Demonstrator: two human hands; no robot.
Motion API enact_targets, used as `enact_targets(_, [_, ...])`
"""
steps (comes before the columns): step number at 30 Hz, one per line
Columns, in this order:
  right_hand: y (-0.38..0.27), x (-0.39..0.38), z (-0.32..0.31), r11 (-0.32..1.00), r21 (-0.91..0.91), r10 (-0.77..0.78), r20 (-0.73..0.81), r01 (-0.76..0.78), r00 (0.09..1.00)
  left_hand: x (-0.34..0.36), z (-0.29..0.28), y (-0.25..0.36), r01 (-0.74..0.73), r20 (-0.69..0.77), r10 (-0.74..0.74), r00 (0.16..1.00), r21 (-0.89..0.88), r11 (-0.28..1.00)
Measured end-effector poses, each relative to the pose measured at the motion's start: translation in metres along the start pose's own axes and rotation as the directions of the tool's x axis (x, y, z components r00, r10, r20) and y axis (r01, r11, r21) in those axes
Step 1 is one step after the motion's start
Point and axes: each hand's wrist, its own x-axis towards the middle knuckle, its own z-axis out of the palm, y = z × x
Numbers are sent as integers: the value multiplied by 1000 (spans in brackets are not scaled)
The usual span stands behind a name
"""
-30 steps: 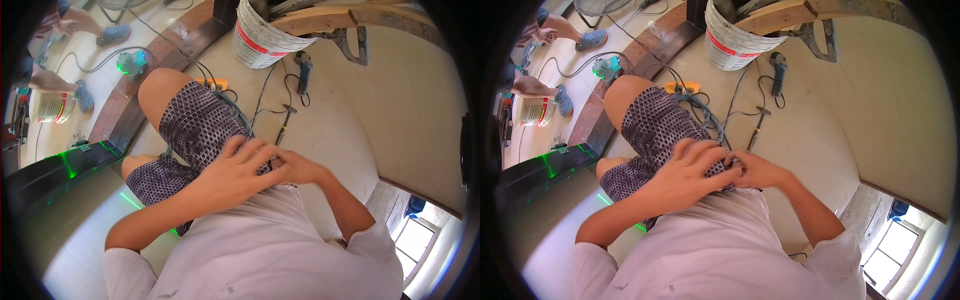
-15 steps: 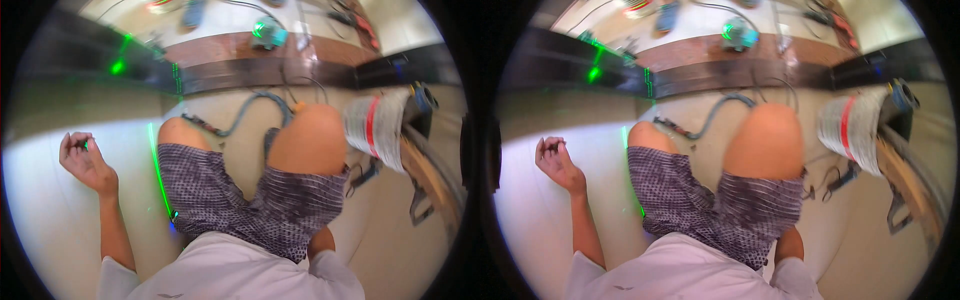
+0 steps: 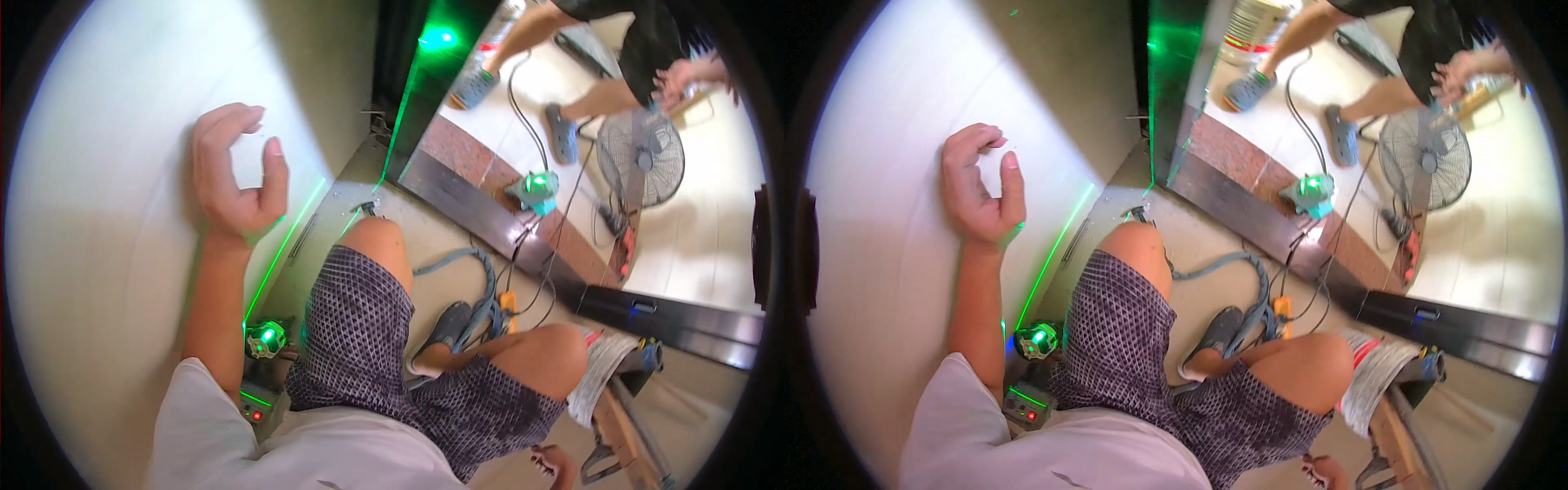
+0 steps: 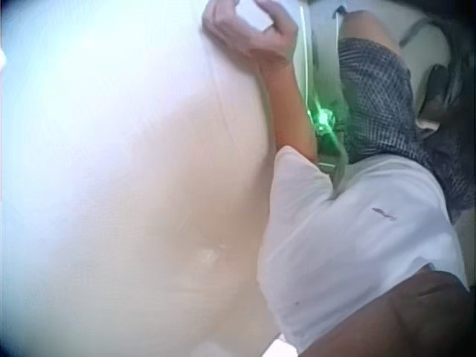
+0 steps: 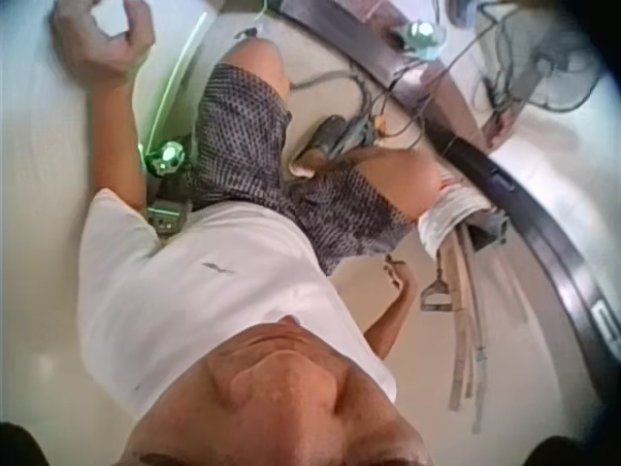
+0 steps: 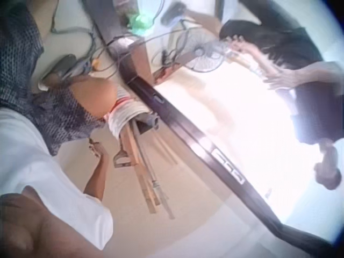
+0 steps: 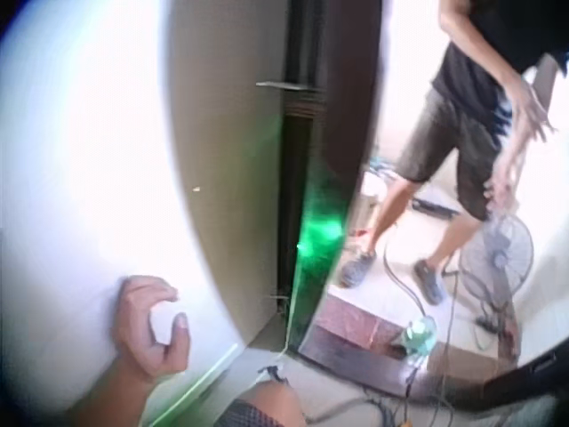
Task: The person installs a door frame component by using a screwdriver to tighten screws and a hammer to tap it into place, checking alignment with a green laser level.
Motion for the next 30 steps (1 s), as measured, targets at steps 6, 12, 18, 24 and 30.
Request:
enact_targets(6, [-308,-146,-40,703,-411,-676,-135,580,725,20,-1,-51,-155,33,155,987,-8,988])
enact_targets(12, [-540,-280,71,-143,-614,-953,296,776,59,37,26,-49,12,12,-11,1000,-69,998])
enact_targets(18, [-652,-278,276,-146,47,-984,-114,988,-140,15,9,-43,4,55,0,998,-70,998])
enact_targets(24, [-767,-279,342,-237,137,-810,-574,962,-118,8,30,-48,-13,131,26,991,-99,995])
enact_targets(30, [-787,-278,357,-320,123,-751,-637,939,-173,16,25,-50,-30,255,48,966,-74,997])
